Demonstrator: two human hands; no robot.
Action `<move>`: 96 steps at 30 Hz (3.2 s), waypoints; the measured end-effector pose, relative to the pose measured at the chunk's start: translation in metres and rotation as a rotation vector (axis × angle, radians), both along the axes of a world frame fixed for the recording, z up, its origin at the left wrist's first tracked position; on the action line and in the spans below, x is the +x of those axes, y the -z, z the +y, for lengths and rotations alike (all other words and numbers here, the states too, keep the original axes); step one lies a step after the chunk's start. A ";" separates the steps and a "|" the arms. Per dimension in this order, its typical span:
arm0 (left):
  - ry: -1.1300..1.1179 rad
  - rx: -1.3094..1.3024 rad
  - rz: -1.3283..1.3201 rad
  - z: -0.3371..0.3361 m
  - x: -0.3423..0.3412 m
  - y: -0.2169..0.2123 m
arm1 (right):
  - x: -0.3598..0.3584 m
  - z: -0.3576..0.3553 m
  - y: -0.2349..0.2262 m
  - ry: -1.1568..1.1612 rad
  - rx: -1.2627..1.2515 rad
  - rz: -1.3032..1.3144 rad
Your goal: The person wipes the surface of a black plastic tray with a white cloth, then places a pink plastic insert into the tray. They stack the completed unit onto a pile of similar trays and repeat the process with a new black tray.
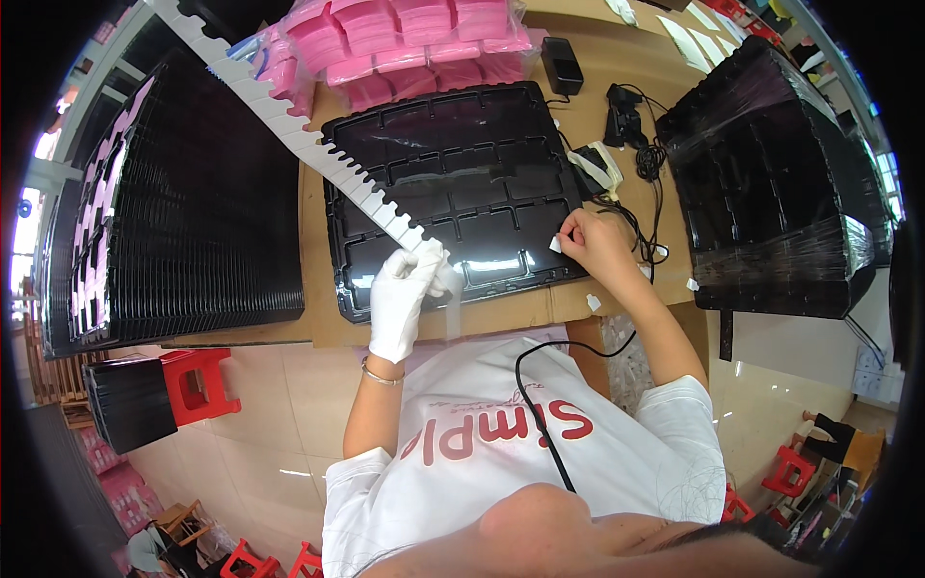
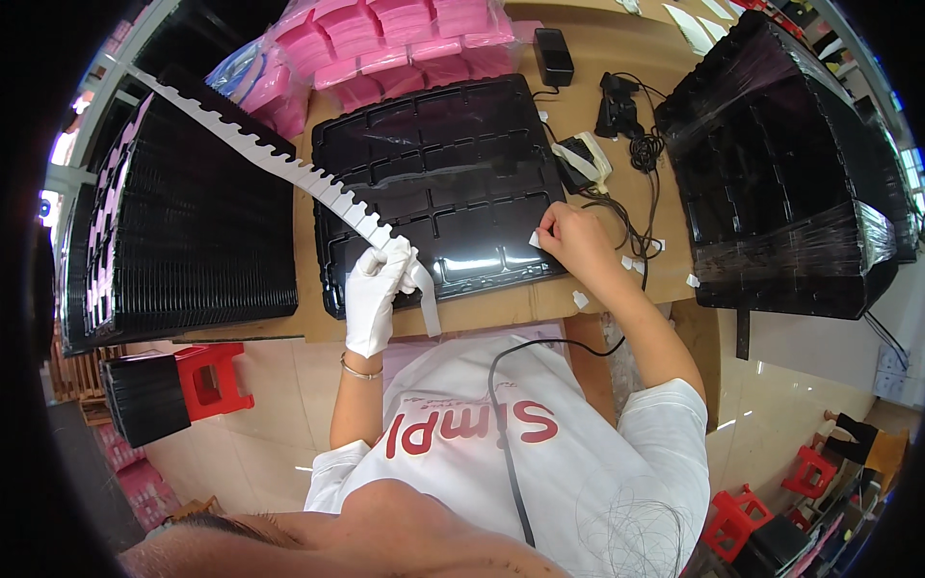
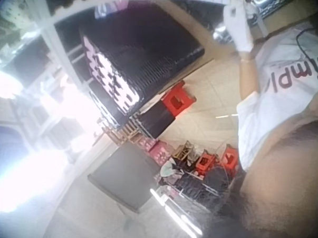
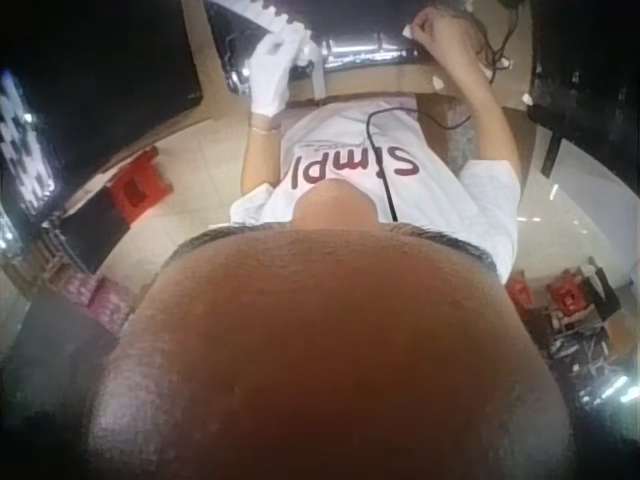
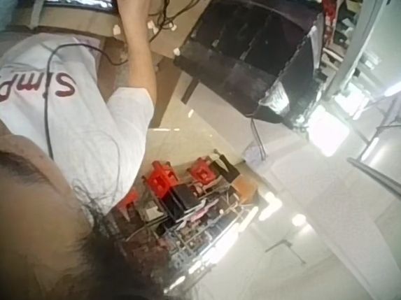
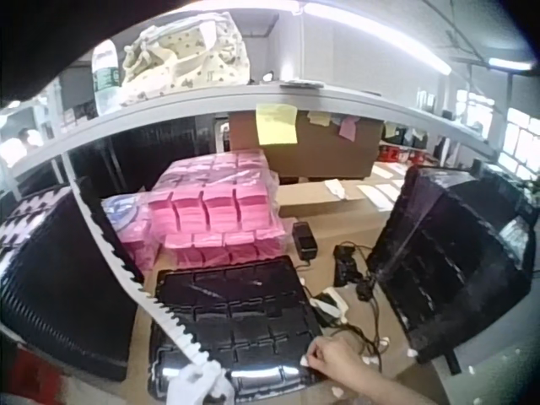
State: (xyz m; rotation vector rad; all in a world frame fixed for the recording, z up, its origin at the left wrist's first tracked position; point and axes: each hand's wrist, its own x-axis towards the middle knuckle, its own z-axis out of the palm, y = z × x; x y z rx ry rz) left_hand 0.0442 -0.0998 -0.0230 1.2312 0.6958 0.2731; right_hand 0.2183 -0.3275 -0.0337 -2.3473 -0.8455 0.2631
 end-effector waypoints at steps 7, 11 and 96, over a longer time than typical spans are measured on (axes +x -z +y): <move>0.013 0.022 -0.021 -0.001 0.002 0.000 | -0.010 -0.011 -0.004 -0.171 0.131 0.062; -0.013 0.101 -0.003 0.004 -0.009 0.000 | -0.028 -0.057 -0.040 -0.155 0.145 0.370; -0.074 0.513 0.332 0.060 -0.048 -0.001 | -0.017 0.013 0.025 0.354 0.465 0.137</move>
